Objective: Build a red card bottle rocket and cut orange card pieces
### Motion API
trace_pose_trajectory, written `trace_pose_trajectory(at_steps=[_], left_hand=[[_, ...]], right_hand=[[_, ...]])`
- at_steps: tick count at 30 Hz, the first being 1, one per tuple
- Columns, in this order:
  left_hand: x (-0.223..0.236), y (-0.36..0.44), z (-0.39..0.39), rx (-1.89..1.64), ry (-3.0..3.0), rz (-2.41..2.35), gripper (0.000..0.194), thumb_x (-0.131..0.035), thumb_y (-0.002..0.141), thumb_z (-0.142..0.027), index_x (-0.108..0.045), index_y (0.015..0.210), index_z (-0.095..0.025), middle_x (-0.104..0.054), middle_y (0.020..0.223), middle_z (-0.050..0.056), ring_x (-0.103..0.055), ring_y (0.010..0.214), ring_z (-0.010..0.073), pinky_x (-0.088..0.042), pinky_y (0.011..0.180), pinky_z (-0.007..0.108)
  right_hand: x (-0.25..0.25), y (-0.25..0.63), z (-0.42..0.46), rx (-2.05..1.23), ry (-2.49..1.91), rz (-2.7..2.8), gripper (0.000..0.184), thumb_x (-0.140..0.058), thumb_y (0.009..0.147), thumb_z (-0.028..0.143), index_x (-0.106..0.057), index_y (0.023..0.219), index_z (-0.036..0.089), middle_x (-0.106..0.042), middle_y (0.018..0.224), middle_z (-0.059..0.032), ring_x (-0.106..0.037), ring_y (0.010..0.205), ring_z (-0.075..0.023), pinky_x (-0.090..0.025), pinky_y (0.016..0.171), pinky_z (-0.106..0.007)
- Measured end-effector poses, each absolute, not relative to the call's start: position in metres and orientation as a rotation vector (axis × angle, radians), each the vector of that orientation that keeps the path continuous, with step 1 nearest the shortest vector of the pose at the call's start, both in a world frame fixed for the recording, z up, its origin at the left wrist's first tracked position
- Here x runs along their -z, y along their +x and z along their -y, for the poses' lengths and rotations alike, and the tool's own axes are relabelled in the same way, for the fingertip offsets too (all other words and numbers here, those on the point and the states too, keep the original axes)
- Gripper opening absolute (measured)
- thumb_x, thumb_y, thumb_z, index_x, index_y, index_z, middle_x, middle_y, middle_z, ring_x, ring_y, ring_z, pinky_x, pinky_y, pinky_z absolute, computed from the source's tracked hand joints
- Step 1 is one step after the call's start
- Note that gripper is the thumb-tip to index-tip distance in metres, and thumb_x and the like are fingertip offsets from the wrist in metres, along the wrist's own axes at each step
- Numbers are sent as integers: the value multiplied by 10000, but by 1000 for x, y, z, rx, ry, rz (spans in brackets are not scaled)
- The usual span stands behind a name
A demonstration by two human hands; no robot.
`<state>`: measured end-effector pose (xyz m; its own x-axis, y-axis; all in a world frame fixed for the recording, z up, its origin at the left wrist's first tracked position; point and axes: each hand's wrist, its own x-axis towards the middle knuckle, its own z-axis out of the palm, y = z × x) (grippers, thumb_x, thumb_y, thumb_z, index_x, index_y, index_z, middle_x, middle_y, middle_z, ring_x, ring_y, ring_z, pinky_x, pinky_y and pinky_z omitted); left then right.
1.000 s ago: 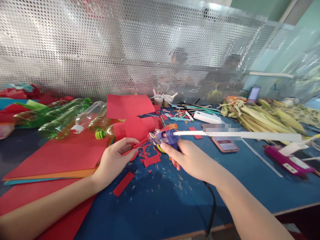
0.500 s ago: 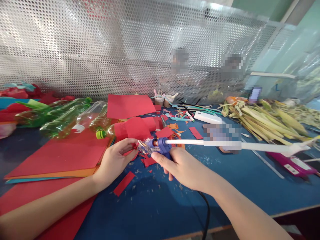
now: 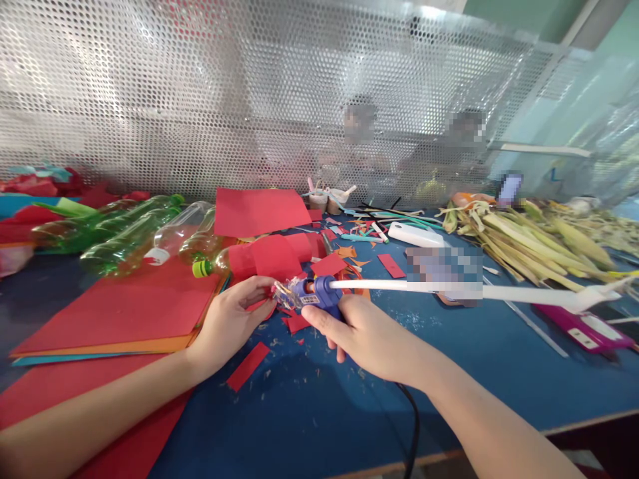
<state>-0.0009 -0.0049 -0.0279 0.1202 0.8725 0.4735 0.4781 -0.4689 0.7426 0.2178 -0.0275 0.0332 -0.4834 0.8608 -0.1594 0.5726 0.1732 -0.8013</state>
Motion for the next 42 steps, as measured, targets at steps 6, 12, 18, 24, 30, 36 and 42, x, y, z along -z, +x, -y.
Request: trace_pose_trajectory(at_steps=[6, 12, 18, 24, 30, 36, 42], left_hand=[[29, 0, 6, -1305, 1968, -1342, 120, -553, 784, -172, -621, 869, -219, -713, 847, 12, -687, 771, 158, -541, 742, 255], [25, 2, 7, -1322, 1804, -1366, 105, -571, 743, -193, -623, 831, -216, -707, 832, 5, -688, 762, 161, -553, 744, 260], [24, 2, 3, -1344, 1619, -1315, 113, -614, 709, -224, -623, 821, -216, -701, 818, -4, -688, 800, 169, -543, 783, 263], [21, 3, 1, -1366, 1483, -1252, 165, -701, 649, -284, -623, 771, -205, -683, 802, 7, -668, 808, 183, -536, 785, 285], [15, 2, 1, -1353, 1399, -1264, 211, -727, 636, -342, -633, 754, -194, -653, 751, -2, -624, 717, 154, -516, 694, 256], [10, 3, 5, -1337, 1377, -1238, 185, -719, 650, -328, -624, 724, -188, -622, 728, -2, -567, 662, 130, -479, 618, 230], [0, 10, 17, -1270, 1308, -1149, 155, -722, 669, -292, -627, 725, -182, -596, 691, -15, -536, 623, 105, -452, 570, 200]], right_hand=[[-33, 222, 25, -1187, -1405, 2113, 535, -362, 862, 675, -469, 659, 191, -540, 593, 12, -568, 486, -110, -429, 503, -247], [-39, 233, 19, -1111, -1406, 2084, 560, -336, 856, 694, -474, 632, 199, -578, 601, -13, -574, 501, -128, -449, 528, -270], [-36, 258, -10, -396, -1662, 2183, 421, -376, 892, 584, -562, 824, 213, -642, 703, -55, -641, 669, -220, -461, 611, -312], [-19, 278, -38, -181, -1963, 2499, 300, -474, 900, 370, -525, 1112, 163, -575, 1176, -177, -558, 1122, -318, -462, 847, -365], [-21, 284, -39, -287, -1938, 2621, 324, -615, 805, 379, -594, 1061, 182, -618, 1105, -129, -602, 1044, -296, -478, 839, -351], [-41, 274, -18, -209, -1854, 2333, 101, -539, 821, 218, -536, 922, 209, -633, 1054, -101, -596, 1037, -266, -441, 917, -414], [-27, 237, -7, -1024, -980, 1994, 355, -646, 800, 332, -398, 1042, 258, -585, 1007, -39, -616, 916, -171, -521, 786, -325]])
